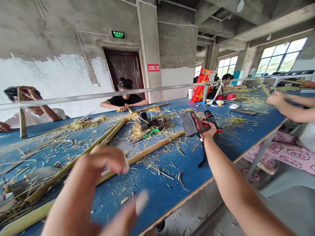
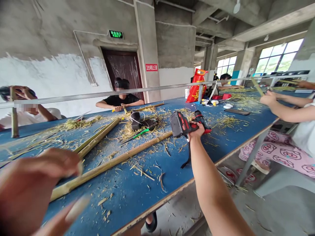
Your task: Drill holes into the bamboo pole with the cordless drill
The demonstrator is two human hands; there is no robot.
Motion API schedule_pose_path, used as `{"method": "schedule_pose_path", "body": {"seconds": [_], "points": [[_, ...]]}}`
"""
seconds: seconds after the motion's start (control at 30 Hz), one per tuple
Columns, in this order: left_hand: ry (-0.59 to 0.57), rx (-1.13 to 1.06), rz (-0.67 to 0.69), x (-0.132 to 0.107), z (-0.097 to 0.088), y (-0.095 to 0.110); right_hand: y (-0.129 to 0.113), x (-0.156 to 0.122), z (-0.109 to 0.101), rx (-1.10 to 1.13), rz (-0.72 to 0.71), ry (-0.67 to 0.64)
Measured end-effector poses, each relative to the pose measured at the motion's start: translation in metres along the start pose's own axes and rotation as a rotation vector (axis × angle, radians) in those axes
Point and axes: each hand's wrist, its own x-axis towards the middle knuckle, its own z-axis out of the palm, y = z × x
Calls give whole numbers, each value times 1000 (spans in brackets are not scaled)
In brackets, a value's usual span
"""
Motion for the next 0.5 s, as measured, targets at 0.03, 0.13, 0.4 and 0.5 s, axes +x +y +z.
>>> {"method": "schedule_pose_path", "body": {"seconds": [0.03,0.13,0.4,0.5], "points": [[4,-4,-68,9,-3,-2,0,0,-1,55,1,-16],[-264,-19,-91,22,-1,-39,2,2,-5,150,13,-43],[-613,-141,-289,-10,31,-127,10,17,-27,285,127,-61],[-502,-153,-297,-8,43,-120,11,18,-28,302,149,-25]]}}
